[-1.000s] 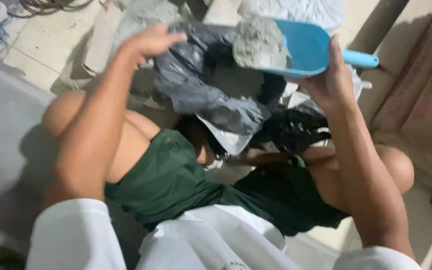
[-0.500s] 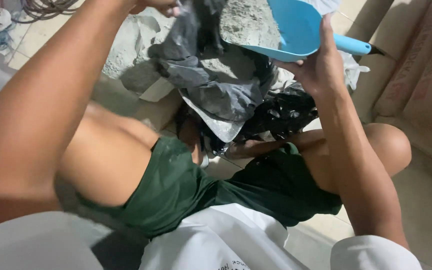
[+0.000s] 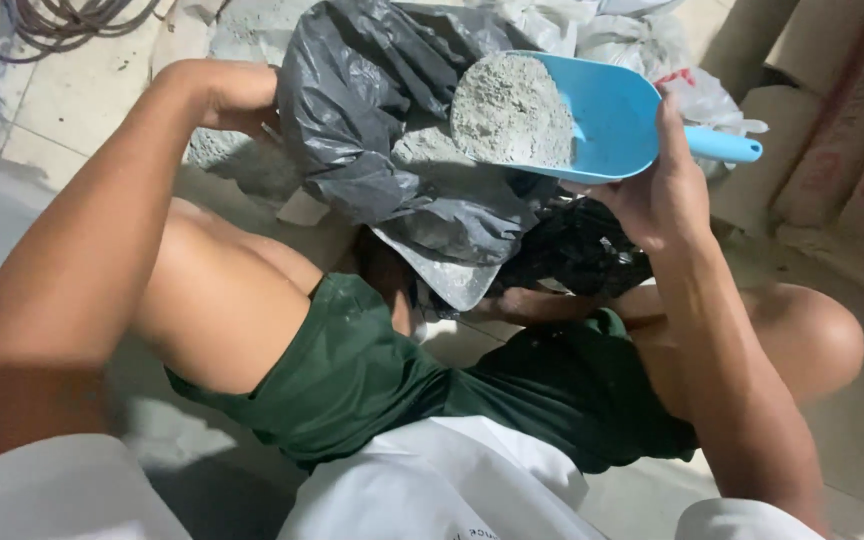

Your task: A person sitting on the floor uses a blue plastic scoop to transfer grey cement powder from a pile into a black plastic bag.

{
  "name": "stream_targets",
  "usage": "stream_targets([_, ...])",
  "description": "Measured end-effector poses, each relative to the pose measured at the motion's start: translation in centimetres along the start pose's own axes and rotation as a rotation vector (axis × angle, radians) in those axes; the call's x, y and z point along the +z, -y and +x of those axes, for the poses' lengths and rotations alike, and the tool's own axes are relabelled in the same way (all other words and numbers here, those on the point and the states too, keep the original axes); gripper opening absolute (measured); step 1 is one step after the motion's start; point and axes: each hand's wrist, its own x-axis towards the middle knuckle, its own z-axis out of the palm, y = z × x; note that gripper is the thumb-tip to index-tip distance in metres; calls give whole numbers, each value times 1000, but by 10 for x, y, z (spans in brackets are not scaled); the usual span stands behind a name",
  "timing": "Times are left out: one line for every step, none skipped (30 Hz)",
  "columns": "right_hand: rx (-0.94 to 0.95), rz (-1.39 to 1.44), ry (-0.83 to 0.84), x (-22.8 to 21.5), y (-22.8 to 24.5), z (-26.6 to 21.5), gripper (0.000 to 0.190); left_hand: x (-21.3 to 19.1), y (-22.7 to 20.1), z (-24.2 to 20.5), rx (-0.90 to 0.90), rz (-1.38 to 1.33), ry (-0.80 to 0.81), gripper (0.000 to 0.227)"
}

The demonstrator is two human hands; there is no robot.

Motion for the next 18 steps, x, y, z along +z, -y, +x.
stream_targets([18, -48, -25, 2, 1, -3, 92, 3, 6, 1, 2, -62, 34, 34])
stream_targets([30, -50, -27, 3, 0, -5, 92, 6, 4, -3, -6, -69, 41, 34])
stream_targets([21, -16, -10, 5, 0, -5, 86, 6, 2, -8, 0, -83, 46, 29])
stream_targets([13, 19, 7, 8, 1, -5, 79, 6, -1, -12, 7, -97, 51, 25])
stream_targets([16, 18, 11, 8, 0, -2, 79, 4, 2, -8, 4, -100, 48, 25])
stream_targets([15, 3, 26, 8, 0, 0, 84, 1, 6, -5, 54, -63, 85, 17])
stream_targets([19, -13, 39, 7, -1, 1, 88, 1, 11, -1, 102, -28, 124, 16])
stream_targets([27, -14, 41, 8, -1, 2, 88, 5, 10, -2, 97, -35, 124, 16])
stream_targets([28, -11, 2, 9, -1, 4, 88, 7, 8, -3, 112, 40, 53, 14])
stream_targets([28, -9, -37, 10, -1, 6, 89, 10, 5, -4, 128, 114, -18, 12])
stream_targets([30, -6, -38, 12, 0, 7, 89, 12, -2, -10, 126, 115, -17, 12])
stream_targets([8, -19, -71, 14, 2, 8, 87, 14, -9, -15, 122, 81, -33, 20])
stream_targets([-12, -30, -104, 15, 3, 8, 85, 17, -16, -20, 117, 47, -48, 29])
stream_targets([-9, -27, -107, 13, 6, 9, 85, 19, -24, -27, 113, 49, -45, 29])
stream_targets([-37, -43, -96, 13, 8, 10, 85, 19, -32, -35, 107, 1, -70, 42])
stream_targets([-65, -59, -85, 13, 10, 10, 84, 19, -40, -43, 101, -46, -95, 55])
stream_targets([-66, -58, -88, 10, 11, 12, 84, 21, -46, -45, 102, -44, -92, 55])
stream_targets([-69, -29, -116, 8, 11, 13, 87, 24, -53, -46, 99, -96, -116, 69])
